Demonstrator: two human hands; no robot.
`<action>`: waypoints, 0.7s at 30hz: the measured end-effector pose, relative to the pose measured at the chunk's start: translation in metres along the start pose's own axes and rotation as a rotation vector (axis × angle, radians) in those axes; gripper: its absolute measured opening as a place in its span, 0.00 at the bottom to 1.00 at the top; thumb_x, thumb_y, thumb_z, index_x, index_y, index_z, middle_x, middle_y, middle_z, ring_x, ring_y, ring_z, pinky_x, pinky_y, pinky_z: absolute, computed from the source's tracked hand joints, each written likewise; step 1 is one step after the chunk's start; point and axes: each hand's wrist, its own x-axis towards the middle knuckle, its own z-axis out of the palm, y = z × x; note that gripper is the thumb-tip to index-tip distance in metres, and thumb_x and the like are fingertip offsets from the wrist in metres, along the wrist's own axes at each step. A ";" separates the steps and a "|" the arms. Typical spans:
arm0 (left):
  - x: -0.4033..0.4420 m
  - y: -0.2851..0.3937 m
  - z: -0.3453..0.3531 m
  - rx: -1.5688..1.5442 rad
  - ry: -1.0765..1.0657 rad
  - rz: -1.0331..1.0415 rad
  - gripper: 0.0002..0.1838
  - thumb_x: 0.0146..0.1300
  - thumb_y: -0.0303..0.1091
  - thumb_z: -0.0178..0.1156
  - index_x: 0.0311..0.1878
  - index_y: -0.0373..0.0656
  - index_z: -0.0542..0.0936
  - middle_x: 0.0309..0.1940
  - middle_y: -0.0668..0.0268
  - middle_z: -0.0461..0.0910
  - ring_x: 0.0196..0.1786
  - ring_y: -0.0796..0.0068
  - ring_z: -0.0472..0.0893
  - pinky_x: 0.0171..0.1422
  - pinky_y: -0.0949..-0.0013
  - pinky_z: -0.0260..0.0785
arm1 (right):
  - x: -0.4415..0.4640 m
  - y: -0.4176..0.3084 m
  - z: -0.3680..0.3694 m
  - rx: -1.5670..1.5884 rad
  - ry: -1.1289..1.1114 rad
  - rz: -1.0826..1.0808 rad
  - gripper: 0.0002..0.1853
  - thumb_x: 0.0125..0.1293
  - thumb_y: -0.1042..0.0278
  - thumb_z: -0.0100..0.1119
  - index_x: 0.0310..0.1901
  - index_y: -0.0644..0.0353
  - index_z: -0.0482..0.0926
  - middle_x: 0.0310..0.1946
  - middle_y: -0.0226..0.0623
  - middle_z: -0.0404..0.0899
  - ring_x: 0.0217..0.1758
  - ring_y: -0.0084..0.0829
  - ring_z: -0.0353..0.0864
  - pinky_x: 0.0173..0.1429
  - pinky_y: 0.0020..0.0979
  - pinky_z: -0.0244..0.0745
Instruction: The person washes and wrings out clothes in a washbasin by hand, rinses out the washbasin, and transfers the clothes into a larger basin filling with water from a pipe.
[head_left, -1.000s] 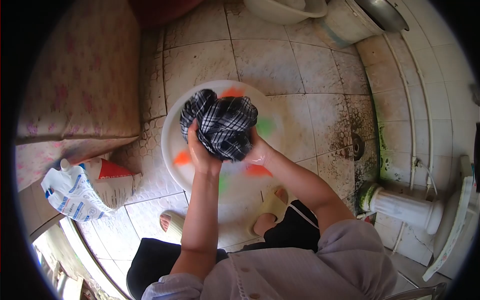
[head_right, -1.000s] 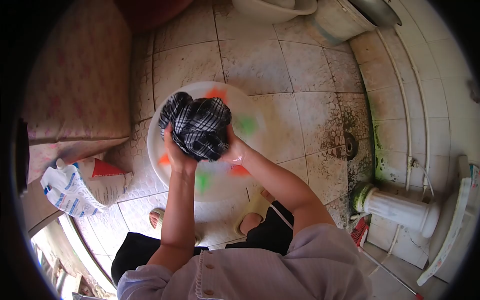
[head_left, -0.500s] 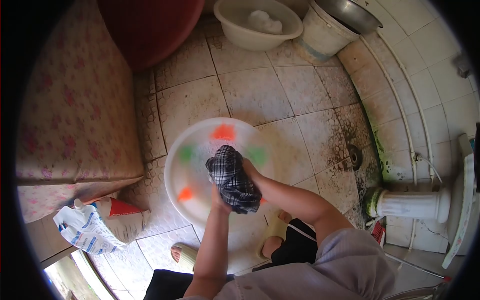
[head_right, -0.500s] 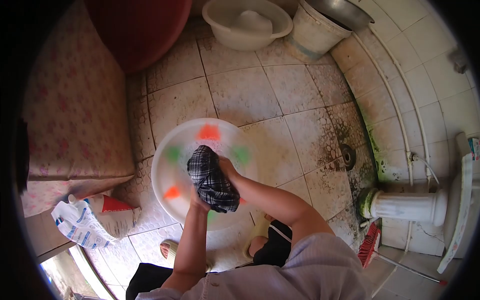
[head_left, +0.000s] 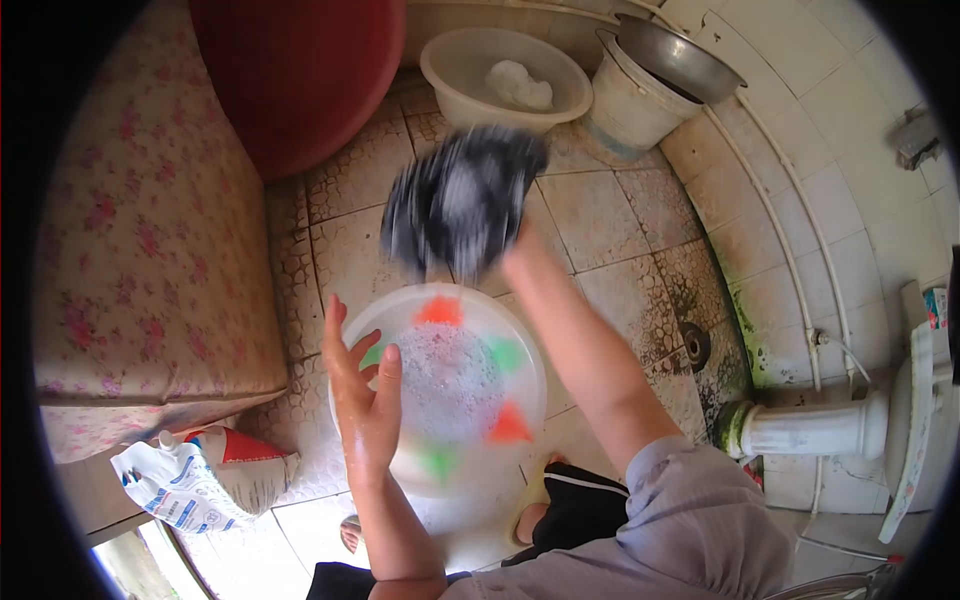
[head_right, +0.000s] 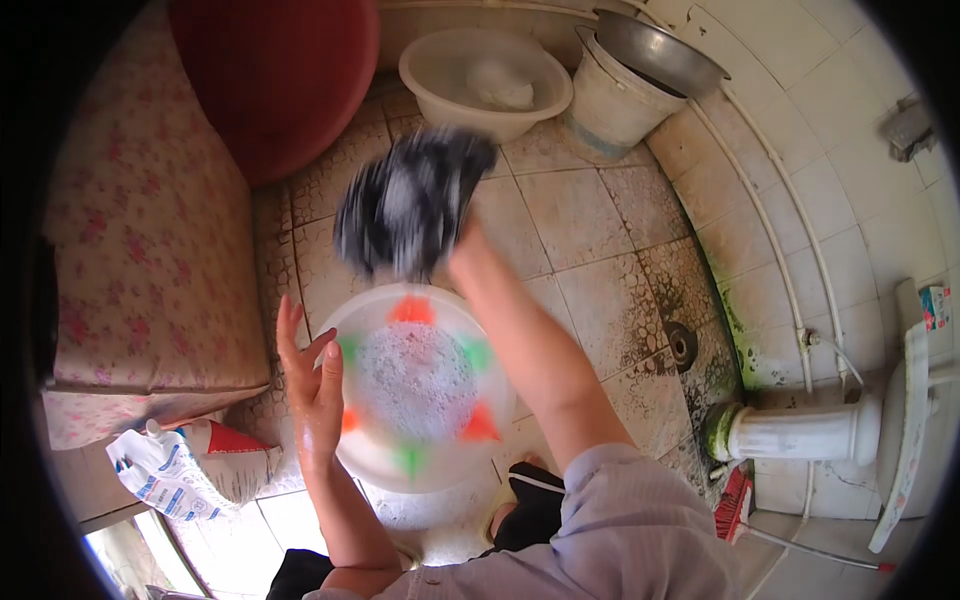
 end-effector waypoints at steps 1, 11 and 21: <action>0.002 -0.002 -0.001 -0.001 0.011 0.003 0.32 0.64 0.42 0.53 0.67 0.43 0.54 0.65 0.53 0.56 0.53 0.59 0.73 0.49 0.64 0.69 | 0.033 -0.048 0.002 0.202 0.241 0.098 0.19 0.70 0.56 0.32 0.53 0.55 0.69 0.48 0.35 0.72 0.51 0.31 0.71 0.59 0.35 0.67; -0.001 -0.161 -0.075 0.588 0.053 -0.154 0.27 0.61 0.41 0.54 0.62 0.42 0.64 0.58 0.52 0.67 0.52 0.55 0.74 0.53 0.59 0.67 | -0.054 -0.033 -0.082 -0.545 0.232 0.546 0.39 0.61 0.48 0.53 0.66 0.62 0.52 0.67 0.48 0.52 0.68 0.38 0.56 0.68 0.42 0.53; -0.017 -0.225 -0.100 0.901 -0.317 -0.470 0.19 0.62 0.42 0.48 0.48 0.38 0.74 0.46 0.48 0.76 0.52 0.52 0.75 0.56 0.59 0.65 | -0.334 0.078 -0.118 -0.210 0.414 1.119 0.14 0.51 0.69 0.58 0.41 0.62 0.77 0.27 0.32 0.77 0.31 0.25 0.78 0.36 0.25 0.74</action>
